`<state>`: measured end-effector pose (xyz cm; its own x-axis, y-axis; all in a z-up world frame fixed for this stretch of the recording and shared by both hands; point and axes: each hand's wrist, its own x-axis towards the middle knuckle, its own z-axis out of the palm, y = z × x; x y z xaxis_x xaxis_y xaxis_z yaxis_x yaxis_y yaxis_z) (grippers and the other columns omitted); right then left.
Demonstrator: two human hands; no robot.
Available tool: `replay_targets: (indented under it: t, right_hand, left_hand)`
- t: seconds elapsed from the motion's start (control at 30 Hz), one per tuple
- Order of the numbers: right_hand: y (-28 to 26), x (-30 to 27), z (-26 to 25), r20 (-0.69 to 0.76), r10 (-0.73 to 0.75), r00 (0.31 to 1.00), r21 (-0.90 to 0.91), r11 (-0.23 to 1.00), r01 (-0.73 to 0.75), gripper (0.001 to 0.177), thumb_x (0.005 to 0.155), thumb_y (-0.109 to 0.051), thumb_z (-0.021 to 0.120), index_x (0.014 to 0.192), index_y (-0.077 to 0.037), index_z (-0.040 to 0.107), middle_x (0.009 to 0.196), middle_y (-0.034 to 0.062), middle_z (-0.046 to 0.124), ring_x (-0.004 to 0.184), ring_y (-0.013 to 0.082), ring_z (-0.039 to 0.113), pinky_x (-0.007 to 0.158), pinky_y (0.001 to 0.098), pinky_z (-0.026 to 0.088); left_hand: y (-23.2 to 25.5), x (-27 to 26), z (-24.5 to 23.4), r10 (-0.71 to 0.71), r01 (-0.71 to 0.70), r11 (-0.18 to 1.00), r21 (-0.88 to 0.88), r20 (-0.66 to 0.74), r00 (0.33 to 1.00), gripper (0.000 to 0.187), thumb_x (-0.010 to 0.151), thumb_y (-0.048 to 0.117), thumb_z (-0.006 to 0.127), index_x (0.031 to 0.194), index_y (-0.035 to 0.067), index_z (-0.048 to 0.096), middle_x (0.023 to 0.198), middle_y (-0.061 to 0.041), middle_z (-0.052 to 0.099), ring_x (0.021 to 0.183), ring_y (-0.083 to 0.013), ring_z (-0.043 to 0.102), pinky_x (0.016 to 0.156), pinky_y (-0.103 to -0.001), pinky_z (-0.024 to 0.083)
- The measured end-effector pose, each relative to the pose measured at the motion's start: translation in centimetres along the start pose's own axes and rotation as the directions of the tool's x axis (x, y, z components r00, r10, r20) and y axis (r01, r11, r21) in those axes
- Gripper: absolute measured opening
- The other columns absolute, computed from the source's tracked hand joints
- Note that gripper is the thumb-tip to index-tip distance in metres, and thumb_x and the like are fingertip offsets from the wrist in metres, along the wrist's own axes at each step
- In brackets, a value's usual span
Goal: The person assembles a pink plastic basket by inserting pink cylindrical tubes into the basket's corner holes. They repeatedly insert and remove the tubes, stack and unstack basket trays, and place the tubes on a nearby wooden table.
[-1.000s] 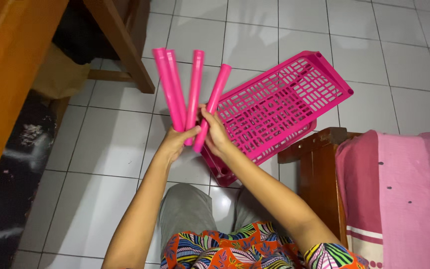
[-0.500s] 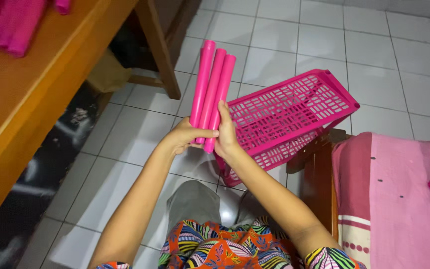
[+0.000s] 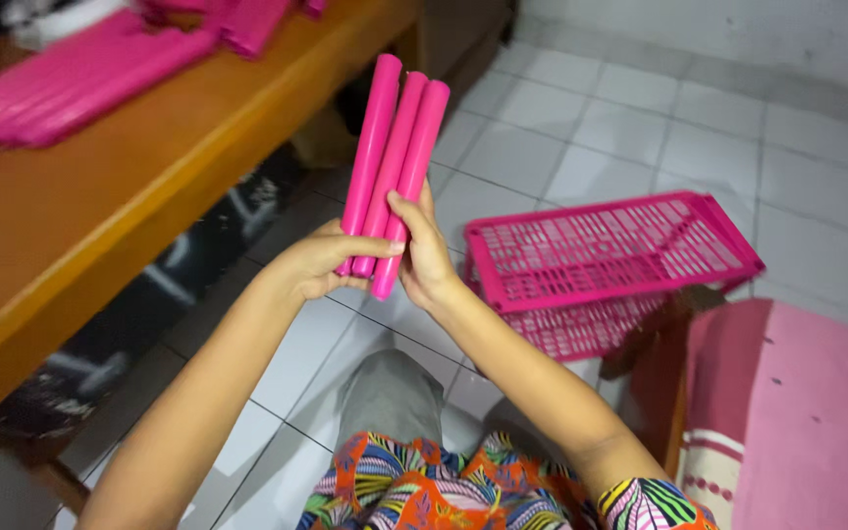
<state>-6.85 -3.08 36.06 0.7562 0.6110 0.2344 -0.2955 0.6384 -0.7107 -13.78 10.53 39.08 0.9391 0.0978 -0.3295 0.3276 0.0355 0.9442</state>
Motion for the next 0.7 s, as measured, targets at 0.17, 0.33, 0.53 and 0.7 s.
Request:
replay_targets:
  t: [0.17, 0.33, 0.53, 0.7]
  right_hand:
    - [0.4, -0.2, 4.7, 0.209, 0.055, 0.976, 0.013, 0.998, -0.059, 0.053, 0.102, -0.023, 0.063, 0.151, -0.012, 0.044, 0.141, 0.0108, 0.056, 0.129, 0.0233, 0.057, 0.110, 0.0414, 0.049]
    - [1.3, 1.0, 9.1, 0.389, 0.161, 0.907, -0.074, 0.987, -0.143, 0.050, 0.104, -0.029, 0.060, 0.149, -0.010, 0.048, 0.139, 0.0091, 0.061, 0.124, 0.0209, 0.062, 0.106, 0.0431, 0.053]
    - [2.4, 5.4, 15.4, 0.511, 0.270, 0.816, -0.140, 0.963, -0.231, 0.066, 0.105, -0.023, 0.059, 0.162, -0.013, 0.028, 0.136, 0.0202, 0.062, 0.120, 0.0300, 0.066, 0.102, 0.0427, 0.055]
    - [4.5, 9.0, 19.9, 0.443, 0.357, 0.823, -0.161, 0.934, -0.318, 0.100, 0.092, -0.010, 0.062, 0.160, -0.028, -0.010, 0.143, 0.0221, 0.054, 0.120, 0.0351, 0.065, 0.098, 0.0428, 0.057]
  left_hand:
    - [1.9, -7.1, -3.0, 0.004, -0.006, 1.000, -0.022, -0.112, 0.994, 0.062, 0.070, 0.032, 0.084, 0.126, 0.015, 0.065, 0.111, -0.005, 0.070, 0.100, -0.0184, 0.069, 0.077, -0.043, 0.061]
    - [4.8, -14.1, -7.0, -0.026, 0.039, 0.998, 0.051, -0.226, 0.974, 0.068, 0.067, 0.032, 0.085, 0.129, 0.013, 0.064, 0.111, -0.006, 0.071, 0.099, -0.0200, 0.070, 0.079, -0.043, 0.060]
    - [9.3, -21.1, -13.9, 0.046, 0.075, 0.954, 0.290, -0.388, 0.921, 0.079, 0.060, 0.029, 0.088, 0.133, 0.012, 0.062, 0.108, -0.010, 0.073, 0.095, -0.0216, 0.072, 0.080, -0.043, 0.060]
    - [10.0, -24.6, -20.6, 0.090, 0.248, 0.816, 0.522, -0.539, 0.838, 0.081, 0.061, 0.033, 0.091, 0.134, 0.014, 0.064, 0.105, -0.012, 0.073, 0.095, -0.0244, 0.070, 0.082, -0.041, 0.059]
